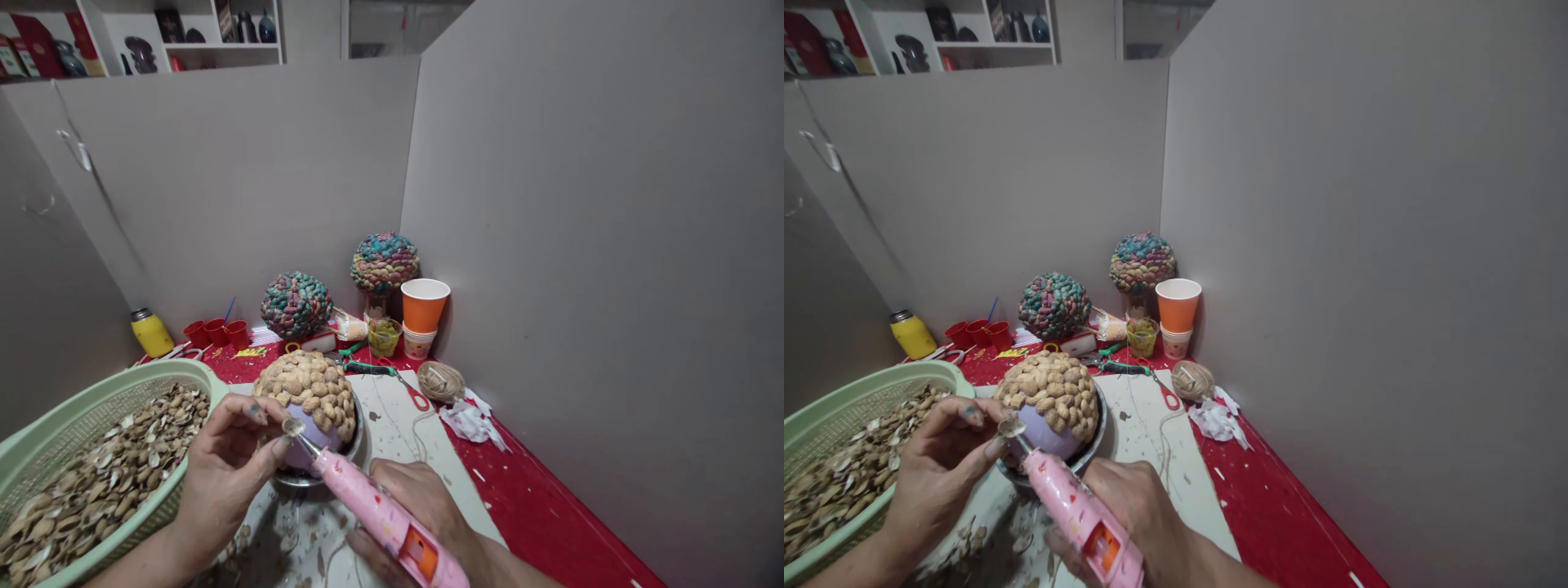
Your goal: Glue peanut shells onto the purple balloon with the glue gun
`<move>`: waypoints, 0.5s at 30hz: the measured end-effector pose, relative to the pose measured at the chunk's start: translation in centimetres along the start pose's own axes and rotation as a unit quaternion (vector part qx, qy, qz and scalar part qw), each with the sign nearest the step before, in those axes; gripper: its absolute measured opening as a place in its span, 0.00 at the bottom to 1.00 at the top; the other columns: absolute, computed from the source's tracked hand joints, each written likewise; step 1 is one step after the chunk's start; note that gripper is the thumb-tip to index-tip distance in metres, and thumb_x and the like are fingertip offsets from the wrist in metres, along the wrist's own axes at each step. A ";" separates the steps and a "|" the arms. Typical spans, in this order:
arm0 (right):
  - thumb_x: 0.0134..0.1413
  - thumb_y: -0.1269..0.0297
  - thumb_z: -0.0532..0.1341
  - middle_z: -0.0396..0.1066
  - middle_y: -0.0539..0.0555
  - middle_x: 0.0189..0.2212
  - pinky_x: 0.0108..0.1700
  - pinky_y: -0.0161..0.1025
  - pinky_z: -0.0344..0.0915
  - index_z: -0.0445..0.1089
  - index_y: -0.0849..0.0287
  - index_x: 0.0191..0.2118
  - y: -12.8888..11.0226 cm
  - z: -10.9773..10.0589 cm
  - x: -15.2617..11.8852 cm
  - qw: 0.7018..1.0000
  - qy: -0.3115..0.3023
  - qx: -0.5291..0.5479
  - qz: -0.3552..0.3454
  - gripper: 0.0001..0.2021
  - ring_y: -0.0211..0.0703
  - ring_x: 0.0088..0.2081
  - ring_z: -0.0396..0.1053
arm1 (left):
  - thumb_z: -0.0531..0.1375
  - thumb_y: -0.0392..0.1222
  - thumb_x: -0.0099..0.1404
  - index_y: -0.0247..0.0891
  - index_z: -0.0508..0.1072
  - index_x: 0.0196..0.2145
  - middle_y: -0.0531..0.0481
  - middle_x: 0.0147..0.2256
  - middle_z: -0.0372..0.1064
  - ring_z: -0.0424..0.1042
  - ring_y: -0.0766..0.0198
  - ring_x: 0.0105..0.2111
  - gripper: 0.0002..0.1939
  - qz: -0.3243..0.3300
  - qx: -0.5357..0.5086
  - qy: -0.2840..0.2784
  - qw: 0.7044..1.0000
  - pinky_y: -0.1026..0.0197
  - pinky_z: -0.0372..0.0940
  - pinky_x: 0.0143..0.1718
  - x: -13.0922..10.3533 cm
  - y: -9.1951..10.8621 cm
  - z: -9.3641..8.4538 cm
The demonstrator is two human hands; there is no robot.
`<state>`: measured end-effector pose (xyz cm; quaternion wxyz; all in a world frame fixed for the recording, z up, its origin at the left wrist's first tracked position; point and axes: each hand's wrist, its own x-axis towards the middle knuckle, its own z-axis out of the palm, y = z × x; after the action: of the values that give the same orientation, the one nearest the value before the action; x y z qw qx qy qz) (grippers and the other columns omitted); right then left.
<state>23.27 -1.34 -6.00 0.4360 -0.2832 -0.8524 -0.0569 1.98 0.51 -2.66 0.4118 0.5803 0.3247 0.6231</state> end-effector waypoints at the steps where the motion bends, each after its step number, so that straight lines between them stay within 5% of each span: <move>1: 0.66 0.63 0.48 0.57 0.47 0.17 0.21 0.33 0.52 0.55 0.57 0.22 0.0 0.0 0.0 1.000 0.006 0.006 0.002 0.19 0.34 0.18 0.55 | 0.68 0.31 0.57 0.41 0.69 0.33 0.53 0.33 0.73 0.71 0.67 0.31 0.12 -0.002 0.000 -0.001 1.000 0.64 0.69 0.37 0.0 -0.1 0.0; 15: 0.70 0.57 0.46 0.57 0.47 0.21 0.23 0.32 0.54 0.55 0.57 0.26 0.1 -0.1 -0.2 0.996 -0.012 0.081 0.034 0.19 0.35 0.21 0.56 | 0.68 0.32 0.56 0.40 0.69 0.32 0.52 0.31 0.73 0.72 0.66 0.30 0.11 -0.054 0.003 -0.025 0.998 0.65 0.71 0.32 -0.1 0.2 0.6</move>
<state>23.51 -1.37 -6.14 0.4492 -0.2765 -0.8490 0.0309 2.51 0.30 -2.49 0.4511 0.5783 0.3468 0.5847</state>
